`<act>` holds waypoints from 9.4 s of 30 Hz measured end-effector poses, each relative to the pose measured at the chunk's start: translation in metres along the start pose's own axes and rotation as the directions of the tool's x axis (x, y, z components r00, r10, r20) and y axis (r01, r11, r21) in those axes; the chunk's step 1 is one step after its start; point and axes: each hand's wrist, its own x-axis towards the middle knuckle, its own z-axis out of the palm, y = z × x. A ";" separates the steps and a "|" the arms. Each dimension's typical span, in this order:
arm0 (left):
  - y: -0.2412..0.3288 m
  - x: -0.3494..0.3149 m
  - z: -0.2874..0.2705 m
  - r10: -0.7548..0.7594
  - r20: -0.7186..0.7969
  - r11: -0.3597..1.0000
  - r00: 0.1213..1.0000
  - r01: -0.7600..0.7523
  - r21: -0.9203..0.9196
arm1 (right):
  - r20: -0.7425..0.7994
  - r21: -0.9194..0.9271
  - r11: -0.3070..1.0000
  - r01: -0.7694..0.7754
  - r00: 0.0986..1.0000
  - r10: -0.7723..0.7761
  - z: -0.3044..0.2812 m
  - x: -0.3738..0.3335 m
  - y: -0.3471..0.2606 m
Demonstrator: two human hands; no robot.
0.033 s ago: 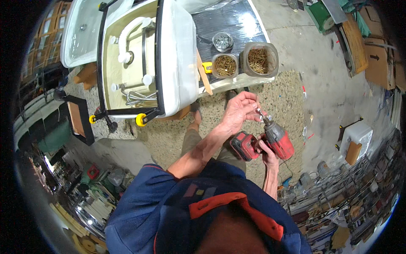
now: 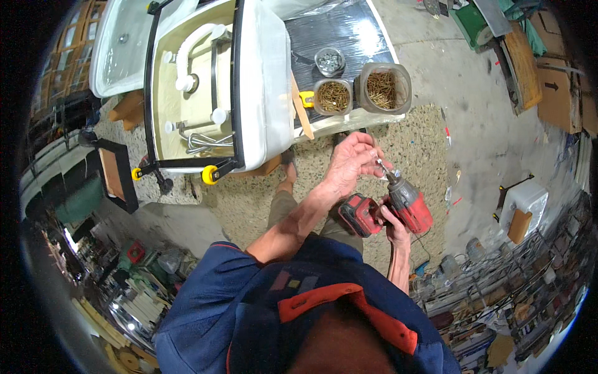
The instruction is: The person positions a metal frame under a white sink and secures it using a cordless drill and screws. They repeatedly pick screws from a container and fasten them into the frame corners.
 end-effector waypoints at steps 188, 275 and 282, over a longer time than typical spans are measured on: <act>0.358 -0.175 -0.301 0.732 -0.619 0.514 0.283 -0.826 0.230 | 0.506 -0.515 0.317 0.797 0.581 -0.638 0.564 0.251 0.004; 0.356 -0.052 -0.439 0.455 -0.498 -0.401 0.738 -0.330 -0.855 | 0.594 -0.582 0.363 0.728 0.685 -0.422 0.587 0.195 -0.034; 0.351 -0.062 -0.425 0.662 -0.349 -0.420 0.663 -0.057 -0.906 | 0.603 -0.706 0.274 0.653 0.757 -0.252 0.595 0.181 -0.049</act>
